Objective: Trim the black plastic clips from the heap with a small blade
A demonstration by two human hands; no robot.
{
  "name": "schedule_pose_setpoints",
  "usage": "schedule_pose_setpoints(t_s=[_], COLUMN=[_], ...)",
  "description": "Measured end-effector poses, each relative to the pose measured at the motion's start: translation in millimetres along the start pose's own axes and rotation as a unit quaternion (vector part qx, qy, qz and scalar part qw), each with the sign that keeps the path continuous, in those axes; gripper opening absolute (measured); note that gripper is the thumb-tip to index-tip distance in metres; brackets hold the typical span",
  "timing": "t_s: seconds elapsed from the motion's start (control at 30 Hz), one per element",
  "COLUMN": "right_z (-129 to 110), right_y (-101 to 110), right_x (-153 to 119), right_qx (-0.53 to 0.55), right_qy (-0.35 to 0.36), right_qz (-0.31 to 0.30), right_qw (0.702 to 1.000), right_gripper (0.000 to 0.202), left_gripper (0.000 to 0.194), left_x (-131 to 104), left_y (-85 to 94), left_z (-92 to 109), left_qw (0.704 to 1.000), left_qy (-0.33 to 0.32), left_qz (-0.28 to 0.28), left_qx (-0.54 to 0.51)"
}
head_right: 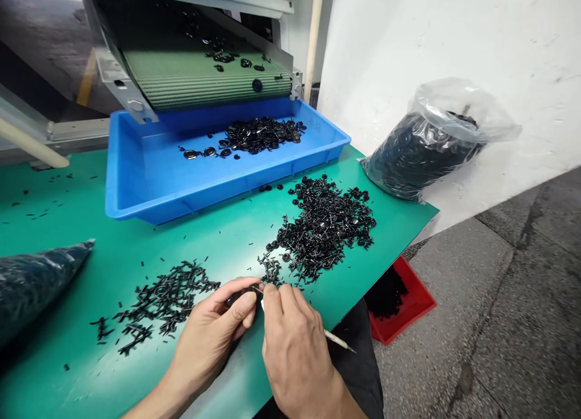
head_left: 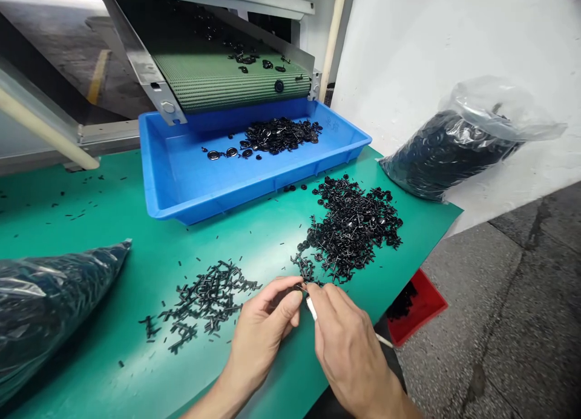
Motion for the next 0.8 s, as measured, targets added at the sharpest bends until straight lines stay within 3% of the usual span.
schedule_pose_setpoints(t_s=[0.2,0.33,0.43,0.53,0.7,0.8], right_z=[5.8,19.2,33.2,48.1,61.3,58.2], right_y=[-6.7,-17.3,-20.6,-17.2,1.8,-1.8], right_x=[1.8,5.6,8.1,11.3,29.6,43.2], right_qx=[0.042,0.116,0.134,0.121,0.048,-0.033], right_qy=[-0.042,-0.075,-0.097,-0.116,-0.11,-0.091], right_qz=[-0.063,-0.139,-0.163,-0.15,-0.067,-0.092], right_qw=[0.996,0.981,0.973,0.974,0.991,0.991], right_gripper=[0.026,0.024,0.022,0.022,0.024,0.024], left_gripper=[0.026,0.029,0.033,0.035,0.023,0.018], left_x=[-2.1,-3.1,-2.8,-1.9,-0.9,-1.3], left_y=[-1.1,-2.4,-3.3,-4.0,-6.0,-5.6], left_z=[13.6,14.3,9.7,6.0,11.2,13.3], left_qw=[0.997,0.994,0.996,1.0,0.995,0.988], left_qy=[-0.04,-0.044,-0.028,-0.013,-0.003,0.017], left_qz=[0.0,-0.003,-0.003,-0.002,-0.013,-0.013], left_qx=[0.07,0.099,0.08,0.023,-0.099,-0.155])
Point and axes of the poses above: each hand's wrist, its own x-axis towards the middle knuckle, its own y-axis out of the back of the hand, z = x × y, the point moved 10 cm from there along x, towards the middle knuckle, and after that the axes turned 1 degree about -z, right-handed, at the moved point
